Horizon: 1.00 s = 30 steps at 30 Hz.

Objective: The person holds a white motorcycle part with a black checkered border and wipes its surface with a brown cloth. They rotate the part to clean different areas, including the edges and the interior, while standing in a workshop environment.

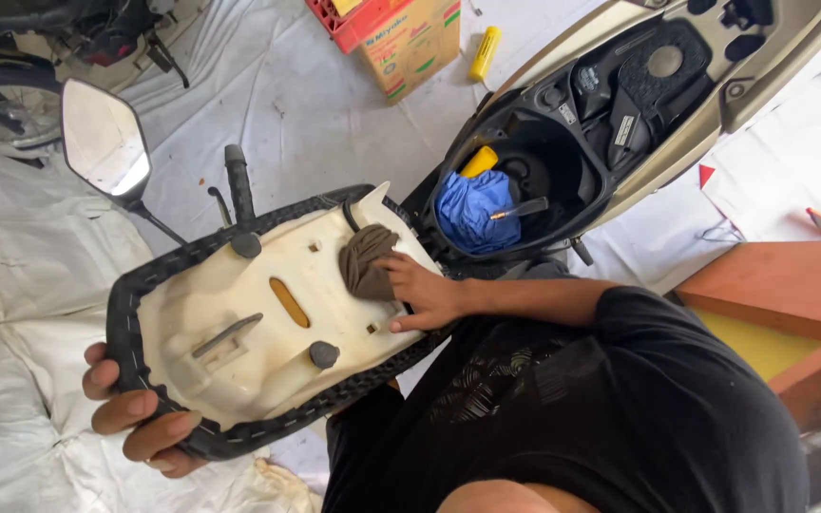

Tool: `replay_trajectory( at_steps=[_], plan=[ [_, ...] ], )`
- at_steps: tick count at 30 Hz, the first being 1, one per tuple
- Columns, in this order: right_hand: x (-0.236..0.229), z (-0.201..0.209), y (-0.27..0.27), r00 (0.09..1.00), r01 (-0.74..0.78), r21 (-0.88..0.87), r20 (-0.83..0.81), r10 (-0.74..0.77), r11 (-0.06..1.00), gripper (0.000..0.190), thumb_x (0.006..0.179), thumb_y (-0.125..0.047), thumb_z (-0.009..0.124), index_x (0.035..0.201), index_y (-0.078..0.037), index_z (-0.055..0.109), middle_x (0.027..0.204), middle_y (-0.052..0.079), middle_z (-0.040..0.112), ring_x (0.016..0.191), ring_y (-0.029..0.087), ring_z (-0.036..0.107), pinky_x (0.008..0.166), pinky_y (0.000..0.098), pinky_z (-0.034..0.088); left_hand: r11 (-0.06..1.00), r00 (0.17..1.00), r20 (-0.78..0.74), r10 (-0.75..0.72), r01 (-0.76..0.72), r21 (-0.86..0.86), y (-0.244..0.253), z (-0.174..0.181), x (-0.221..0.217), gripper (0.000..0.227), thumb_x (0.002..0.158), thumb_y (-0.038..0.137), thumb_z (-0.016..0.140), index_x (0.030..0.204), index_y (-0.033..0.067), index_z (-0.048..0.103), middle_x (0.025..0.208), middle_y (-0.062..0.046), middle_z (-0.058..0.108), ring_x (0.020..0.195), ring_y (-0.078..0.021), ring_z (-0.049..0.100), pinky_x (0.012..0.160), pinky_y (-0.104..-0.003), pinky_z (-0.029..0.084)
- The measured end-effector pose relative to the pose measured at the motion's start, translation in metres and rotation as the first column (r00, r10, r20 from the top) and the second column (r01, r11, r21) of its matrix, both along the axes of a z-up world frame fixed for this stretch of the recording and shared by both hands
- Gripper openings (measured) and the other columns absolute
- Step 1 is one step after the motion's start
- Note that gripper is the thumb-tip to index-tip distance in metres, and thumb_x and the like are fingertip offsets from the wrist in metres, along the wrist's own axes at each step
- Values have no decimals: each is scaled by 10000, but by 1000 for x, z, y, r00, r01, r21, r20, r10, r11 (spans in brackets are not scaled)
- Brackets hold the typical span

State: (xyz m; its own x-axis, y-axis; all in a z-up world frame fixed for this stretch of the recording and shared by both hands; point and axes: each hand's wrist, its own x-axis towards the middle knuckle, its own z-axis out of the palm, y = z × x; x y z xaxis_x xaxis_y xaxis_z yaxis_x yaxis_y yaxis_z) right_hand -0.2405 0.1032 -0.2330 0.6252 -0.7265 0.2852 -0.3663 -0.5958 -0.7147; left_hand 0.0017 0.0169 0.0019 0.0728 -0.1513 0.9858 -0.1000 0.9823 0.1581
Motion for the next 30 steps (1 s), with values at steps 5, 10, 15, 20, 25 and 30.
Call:
replay_trajectory(
  at_steps=[5,10,15,20,25,30],
  plan=[
    [-10,-2,13,975,-92,-67,197,103,994,669,1029,-567,469,1404,-28,598,1432,171,567,1494,435,370,1281,684,155,1000,999,38,2,-2,10,5,-3,1,393,1040,446,236,914,250,552,1120,50,566,1277,-237,539,1181,-506,380],
    [-7,-7,2,981,59,-73,189,-44,996,722,1038,-585,424,1470,-21,550,1509,195,507,1510,456,309,1243,686,131,999,999,0,-32,32,-35,-9,-6,-4,412,1049,431,226,922,234,565,1123,30,587,1278,-272,543,1178,-529,376],
    [2,13,4,950,24,-193,309,37,981,736,1025,-610,399,1468,-35,524,1503,171,504,1510,414,307,1251,679,122,996,997,33,-68,70,-59,-13,-8,9,419,1046,454,223,923,232,555,1129,30,586,1282,-273,540,1177,-529,370],
    [8,-6,9,962,189,-61,210,-173,980,660,1104,-515,316,1423,21,531,1467,217,524,1515,472,299,1272,668,145,992,996,-17,-87,85,-92,-22,-7,0,412,1037,447,236,907,240,567,1118,36,603,1275,-270,548,1166,-525,375],
    [20,4,13,903,199,-70,401,-155,977,649,1112,-506,317,1399,31,540,1428,236,530,1507,484,335,1271,660,172,990,995,-37,-93,88,-113,-24,-7,-16,425,1044,451,236,904,226,569,1126,24,621,1252,-273,560,1146,-529,388],
    [39,-14,9,863,190,-86,490,-125,978,610,1109,-482,342,1385,17,558,1437,240,530,1495,465,359,1274,647,195,984,990,-75,-121,109,-142,-37,-7,-6,413,1041,414,256,906,189,575,1100,-12,646,1198,-306,590,1107,-527,414]
  ],
)
